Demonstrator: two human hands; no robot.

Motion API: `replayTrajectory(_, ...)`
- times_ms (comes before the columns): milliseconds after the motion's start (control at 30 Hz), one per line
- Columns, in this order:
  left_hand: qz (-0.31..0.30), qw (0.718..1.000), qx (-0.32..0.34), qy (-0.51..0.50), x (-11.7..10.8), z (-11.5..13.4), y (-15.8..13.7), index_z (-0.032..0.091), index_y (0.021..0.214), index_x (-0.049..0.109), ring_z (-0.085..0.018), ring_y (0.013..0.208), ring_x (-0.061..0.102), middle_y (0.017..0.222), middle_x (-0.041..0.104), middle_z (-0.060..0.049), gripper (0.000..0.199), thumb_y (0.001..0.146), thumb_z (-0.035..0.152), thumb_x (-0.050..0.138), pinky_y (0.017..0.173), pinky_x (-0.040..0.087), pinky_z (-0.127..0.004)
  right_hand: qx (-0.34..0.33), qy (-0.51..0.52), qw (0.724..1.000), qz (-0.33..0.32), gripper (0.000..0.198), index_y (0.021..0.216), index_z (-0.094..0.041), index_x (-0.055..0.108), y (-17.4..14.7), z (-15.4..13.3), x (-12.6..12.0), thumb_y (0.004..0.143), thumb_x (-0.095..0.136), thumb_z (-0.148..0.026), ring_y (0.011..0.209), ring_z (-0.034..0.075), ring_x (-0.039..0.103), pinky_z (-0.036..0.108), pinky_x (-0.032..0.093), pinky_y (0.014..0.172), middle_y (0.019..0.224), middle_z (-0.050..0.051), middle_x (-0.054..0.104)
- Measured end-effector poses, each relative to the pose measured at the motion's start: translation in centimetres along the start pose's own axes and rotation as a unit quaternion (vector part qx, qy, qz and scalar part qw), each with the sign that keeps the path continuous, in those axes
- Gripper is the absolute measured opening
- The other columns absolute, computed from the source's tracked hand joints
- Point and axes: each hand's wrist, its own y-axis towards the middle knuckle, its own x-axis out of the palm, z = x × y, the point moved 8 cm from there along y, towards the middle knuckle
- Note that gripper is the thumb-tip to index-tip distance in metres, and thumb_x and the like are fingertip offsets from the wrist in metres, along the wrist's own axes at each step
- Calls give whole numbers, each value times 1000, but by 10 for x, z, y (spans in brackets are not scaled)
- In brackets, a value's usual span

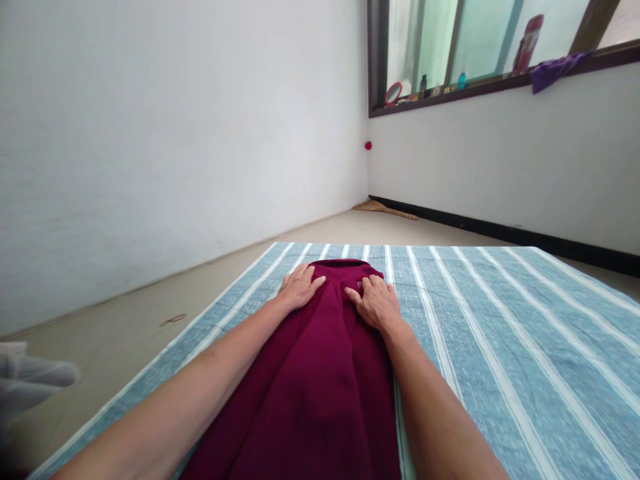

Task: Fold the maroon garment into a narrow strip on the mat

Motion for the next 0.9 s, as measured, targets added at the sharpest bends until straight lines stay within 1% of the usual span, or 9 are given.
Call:
replayTrajectory(100, -31, 999, -16, -8, 17, -11, 4, 15, 129, 40, -29, 134, 26, 145, 31, -17, 57, 91, 56, 28, 103, 27, -50, -2, -11, 1000, 2, 51, 105, -18, 52, -1, -2, 0, 89, 32, -62, 108, 25, 47, 37, 32, 89, 114, 11, 53)
replayTrajectory(167, -40, 999, -18, -12, 21, -12, 5, 16, 132, 37, -28, 135, 23, 147, 28, -17, 60, 90, 57, 26, 104, 26, -50, -2, -22, 1000, 2, 52, 106, -17, 52, -1, -2, 1, 88, 32, -63, 107, 26, 47, 38, 32, 88, 114, 12, 52)
replayTrajectory(267, -32, 999, -19, -10, 13, -7, 1, 15, 131, 38, -27, 136, 22, 147, 28, -16, 56, 91, 54, 27, 105, 25, -48, -6, -31, 1000, 4, 52, 106, -17, 51, -2, -2, 2, 89, 31, -62, 107, 26, 47, 38, 32, 88, 113, 12, 52)
replayTrajectory(367, 10, 1000, -8, 6, -3, 4, -4, 12, 131, 38, -27, 137, 18, 147, 25, -18, 52, 92, 47, 32, 107, 20, -47, -9, -35, 999, 3, 51, 105, -17, 51, -2, -2, 2, 89, 31, -62, 107, 26, 47, 38, 32, 88, 112, 11, 53)
replayTrajectory(433, 12, 1000, 3, 9, -4, 10, -6, 13, 132, 37, -27, 137, 18, 148, 25, -17, 52, 92, 46, 32, 108, 17, -46, -8, -38, 999, 1, 51, 104, -18, 51, -2, -2, 2, 89, 32, -62, 108, 26, 47, 38, 32, 88, 112, 12, 53)
replayTrajectory(567, -47, 999, -16, -9, 17, 3, -4, 13, 134, 36, -31, 136, 19, 148, 25, -18, 59, 91, 53, 27, 106, 21, -51, -7, -44, 999, -2, 50, 103, -18, 51, -2, -3, 2, 89, 32, -61, 107, 26, 47, 38, 32, 87, 111, 12, 53)
replayTrajectory(700, -53, 998, -17, -15, 27, -5, -1, 14, 137, 32, -31, 137, 17, 149, 22, -17, 64, 90, 57, 23, 105, 22, -52, -9, -42, 999, -6, 50, 104, -18, 51, -2, -2, 3, 89, 31, -61, 108, 26, 47, 38, 32, 87, 112, 12, 53)
replayTrajectory(800, -48, 999, -16, -19, 20, -6, -4, 14, 137, 32, -29, 137, 18, 149, 23, -17, 61, 91, 55, 23, 106, 22, -51, -17, -41, 999, -6, 49, 106, -18, 51, -3, -2, 3, 90, 31, -60, 108, 26, 46, 37, 32, 88, 112, 11, 53)
replayTrajectory(900, -35, 999, -11, -20, 4, -7, -16, 16, 136, 33, -26, 138, 16, 149, 22, -15, 57, 92, 52, 24, 107, 21, -50, -24, -34, 999, -1, 48, 105, -19, 51, -5, -3, 3, 90, 31, -60, 108, 25, 47, 36, 32, 89, 110, 10, 54)
